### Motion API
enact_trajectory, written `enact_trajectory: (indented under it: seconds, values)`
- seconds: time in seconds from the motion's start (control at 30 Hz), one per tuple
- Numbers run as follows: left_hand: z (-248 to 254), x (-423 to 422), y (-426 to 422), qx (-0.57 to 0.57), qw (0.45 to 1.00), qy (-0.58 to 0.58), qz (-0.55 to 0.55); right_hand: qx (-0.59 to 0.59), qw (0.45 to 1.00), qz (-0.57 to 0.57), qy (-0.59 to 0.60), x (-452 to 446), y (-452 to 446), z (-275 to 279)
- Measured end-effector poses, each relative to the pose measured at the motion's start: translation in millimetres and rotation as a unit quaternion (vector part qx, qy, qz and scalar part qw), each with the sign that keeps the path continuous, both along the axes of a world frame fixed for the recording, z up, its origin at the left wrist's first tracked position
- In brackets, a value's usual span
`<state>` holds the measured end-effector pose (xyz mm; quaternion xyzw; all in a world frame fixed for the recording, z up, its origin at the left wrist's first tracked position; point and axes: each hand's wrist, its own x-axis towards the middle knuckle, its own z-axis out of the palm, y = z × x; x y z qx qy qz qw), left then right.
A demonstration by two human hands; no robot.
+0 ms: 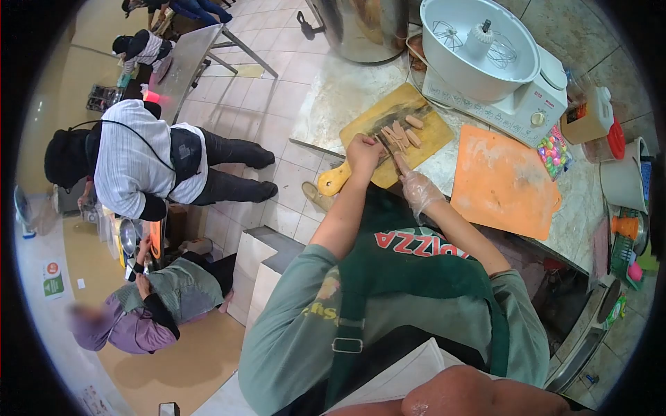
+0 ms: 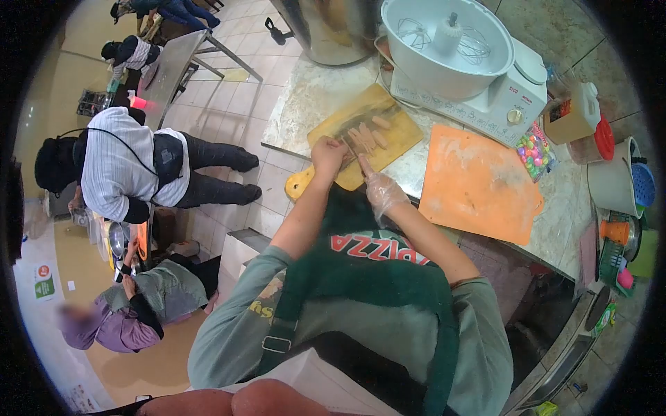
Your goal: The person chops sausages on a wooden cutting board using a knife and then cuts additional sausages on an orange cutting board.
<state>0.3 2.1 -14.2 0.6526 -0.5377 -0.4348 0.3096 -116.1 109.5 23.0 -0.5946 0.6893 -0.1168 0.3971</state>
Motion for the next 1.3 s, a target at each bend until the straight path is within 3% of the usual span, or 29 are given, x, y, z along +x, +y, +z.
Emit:
enact_trajectory:
  seconds: [0.1,0.2,0.3,0.37,0.57,0.93,1.03,1.13,1.23,1.3]
  values:
    - [3,0,3,-0.015,1.0,0.002,0.002,-0.043,0.999,0.004,-0.014,2,-2,1]
    - [0,0,4,-0.035,0.999,0.012,0.007,0.012,1.0,0.015,0.02,6,-8,14]
    - [7,-1,6,-0.052,0.999,0.012,0.005,-0.011,1.0,0.012,0.022,11,-5,10]
    - [10,-2,7,-0.079,0.996,-0.042,0.003,-0.014,1.0,0.008,0.013,12,-2,8]
    - [15,-2,8,-0.037,0.999,-0.012,0.003,0.004,0.999,0.016,0.03,13,13,-3]
    - [7,-2,6,-0.059,0.997,-0.044,0.003,0.044,0.997,0.02,0.056,-3,47,12]
    - [-5,-1,3,-0.058,0.998,-0.011,-0.002,-0.016,1.0,0.013,0.01,-12,52,7]
    - [-10,-4,1,-0.072,0.997,0.024,-0.025,0.044,0.998,0.03,0.025,-28,48,16]
    - [-8,-8,-6,-0.089,0.993,0.012,-0.08,0.12,0.988,-0.027,-0.095,-43,51,34]
    - [1,-10,-9,-0.103,0.988,-0.012,-0.117,0.124,0.987,-0.03,-0.094,-51,53,51]
